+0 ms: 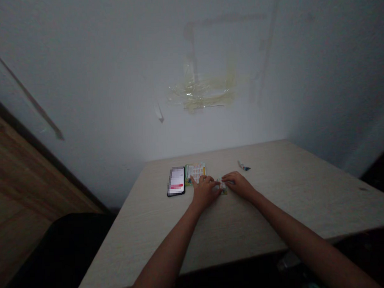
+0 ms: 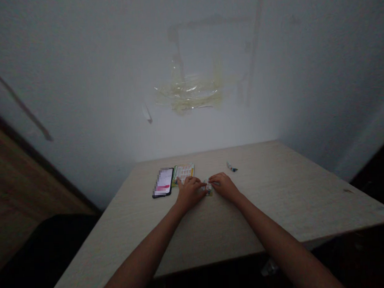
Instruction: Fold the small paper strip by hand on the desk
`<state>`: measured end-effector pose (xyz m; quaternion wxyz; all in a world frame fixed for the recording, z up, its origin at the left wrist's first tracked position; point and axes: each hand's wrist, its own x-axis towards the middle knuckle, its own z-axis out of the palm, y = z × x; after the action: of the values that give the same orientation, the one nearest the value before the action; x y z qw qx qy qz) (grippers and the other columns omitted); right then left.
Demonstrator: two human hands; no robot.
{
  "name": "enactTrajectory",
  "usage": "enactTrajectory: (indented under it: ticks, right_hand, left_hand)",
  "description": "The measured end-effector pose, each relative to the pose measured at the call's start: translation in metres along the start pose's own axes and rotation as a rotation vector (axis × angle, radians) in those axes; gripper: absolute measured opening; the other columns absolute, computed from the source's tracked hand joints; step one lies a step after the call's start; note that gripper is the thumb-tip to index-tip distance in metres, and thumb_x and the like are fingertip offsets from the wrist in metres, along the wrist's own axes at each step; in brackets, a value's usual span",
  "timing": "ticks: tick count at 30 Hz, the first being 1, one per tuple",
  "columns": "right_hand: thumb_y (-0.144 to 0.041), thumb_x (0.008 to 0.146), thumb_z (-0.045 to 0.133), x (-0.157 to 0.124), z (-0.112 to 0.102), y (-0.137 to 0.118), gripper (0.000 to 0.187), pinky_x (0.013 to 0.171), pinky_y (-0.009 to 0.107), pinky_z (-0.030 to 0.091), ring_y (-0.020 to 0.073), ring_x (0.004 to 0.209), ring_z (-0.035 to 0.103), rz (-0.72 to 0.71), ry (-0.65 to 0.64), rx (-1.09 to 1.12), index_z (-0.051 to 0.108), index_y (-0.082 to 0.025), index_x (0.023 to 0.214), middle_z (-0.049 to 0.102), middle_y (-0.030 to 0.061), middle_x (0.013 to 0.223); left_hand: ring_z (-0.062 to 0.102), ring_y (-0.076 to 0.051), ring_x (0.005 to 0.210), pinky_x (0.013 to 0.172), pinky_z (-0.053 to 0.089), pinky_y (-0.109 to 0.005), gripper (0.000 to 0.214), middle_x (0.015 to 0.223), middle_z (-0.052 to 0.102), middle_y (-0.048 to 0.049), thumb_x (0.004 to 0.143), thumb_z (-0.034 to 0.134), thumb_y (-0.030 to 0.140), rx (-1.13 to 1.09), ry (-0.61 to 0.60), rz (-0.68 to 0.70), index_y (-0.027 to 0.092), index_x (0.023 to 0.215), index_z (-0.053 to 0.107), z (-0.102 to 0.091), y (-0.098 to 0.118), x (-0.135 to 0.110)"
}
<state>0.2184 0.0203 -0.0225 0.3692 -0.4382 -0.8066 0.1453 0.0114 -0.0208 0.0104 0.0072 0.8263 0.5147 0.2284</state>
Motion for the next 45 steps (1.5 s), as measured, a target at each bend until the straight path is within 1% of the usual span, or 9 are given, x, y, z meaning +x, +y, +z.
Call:
enactTrajectory:
  ticks: [4,9,11,14,24,30,38,42,45]
  right_hand:
    - [-0.023,0.079,0.061,-0.001,-0.002,-0.002,0.021,0.096,0.039,0.046,0.0230,0.101,0.064,0.081,0.040,0.063,0.074,-0.022,0.095,0.074,0.0064,0.102]
    - [-0.028,0.076,0.065,0.000,0.000,-0.008,0.020,0.084,0.035,0.050,0.0200,0.086,0.068,0.217,0.080,0.251,0.066,-0.020,0.094,0.073,0.0049,0.089]
    - [-0.029,0.074,0.066,0.000,0.000,-0.013,0.021,0.079,0.032,0.051,0.0185,0.080,0.069,0.242,0.094,0.319,0.062,-0.020,0.093,0.072,0.0023,0.082]
    - [-0.029,0.073,0.067,-0.001,-0.001,-0.018,0.019,0.076,0.029,0.050,0.0175,0.077,0.070,0.253,0.087,0.326,0.059,-0.020,0.089,0.071,0.0003,0.077]
    - [-0.028,0.075,0.066,0.001,-0.001,-0.017,0.014,0.080,0.032,0.048,0.0198,0.081,0.068,0.209,0.056,0.173,0.059,-0.021,0.086,0.073,0.0010,0.078]
    - [-0.024,0.076,0.067,0.010,0.003,-0.013,0.012,0.078,0.031,0.046,0.0201,0.084,0.066,0.196,0.088,0.048,0.061,-0.020,0.086,0.072,0.0032,0.081]
    - [-0.025,0.080,0.067,0.013,0.004,-0.011,0.011,0.082,0.032,0.043,0.0207,0.090,0.063,0.199,0.118,-0.042,0.061,-0.021,0.089,0.072,0.0030,0.084]
    - [-0.023,0.083,0.063,0.012,0.004,-0.014,0.010,0.084,0.031,0.043,0.0208,0.096,0.060,0.185,0.135,-0.115,0.061,-0.022,0.092,0.073,0.0040,0.090]
    - [-0.019,0.083,0.063,0.012,0.004,-0.015,0.014,0.085,0.031,0.043,0.0209,0.101,0.059,0.180,0.122,-0.135,0.060,-0.021,0.097,0.072,0.0046,0.096]
  left_hand:
    - [0.044,-0.029,0.121,0.106,-0.002,-0.079,0.027,0.113,0.064,-0.0004,0.086,0.061,0.050,0.017,-0.024,-0.027,0.040,0.109,0.070,0.002,-0.001,-0.001]
    - [0.043,-0.030,0.123,0.105,0.000,-0.080,0.031,0.117,0.063,0.0002,0.084,0.062,0.052,0.019,-0.047,-0.050,0.043,0.112,0.068,0.005,-0.001,-0.002]
    - [0.044,-0.029,0.122,0.105,0.000,-0.080,0.032,0.117,0.062,0.0002,0.083,0.063,0.053,0.016,-0.042,-0.052,0.043,0.113,0.067,0.006,-0.001,-0.002]
    - [0.045,-0.030,0.121,0.106,0.000,-0.079,0.034,0.117,0.063,0.0000,0.082,0.064,0.054,0.007,-0.033,-0.068,0.042,0.113,0.067,0.007,0.000,-0.003]
    - [0.033,-0.036,0.135,0.106,-0.006,-0.078,0.031,0.134,0.059,0.0038,0.080,0.065,0.056,0.017,-0.040,-0.101,0.047,0.109,0.069,0.008,0.000,-0.002]
    - [0.033,-0.037,0.136,0.105,-0.005,-0.079,0.031,0.134,0.059,0.0051,0.079,0.065,0.055,0.021,-0.040,-0.087,0.047,0.109,0.068,0.010,-0.002,-0.002]
    - [0.031,-0.036,0.137,0.104,-0.008,-0.079,0.031,0.135,0.059,0.0051,0.079,0.066,0.055,-0.004,-0.044,-0.087,0.047,0.109,0.069,0.011,-0.003,-0.001]
    - [0.031,-0.037,0.137,0.105,-0.007,-0.079,0.032,0.136,0.058,0.0040,0.079,0.066,0.055,-0.002,-0.054,-0.088,0.046,0.110,0.068,0.010,-0.003,-0.001]
    - [0.031,-0.037,0.137,0.105,-0.007,-0.080,0.032,0.136,0.058,0.0045,0.078,0.067,0.054,-0.004,-0.053,-0.082,0.046,0.110,0.068,0.009,-0.004,-0.001]
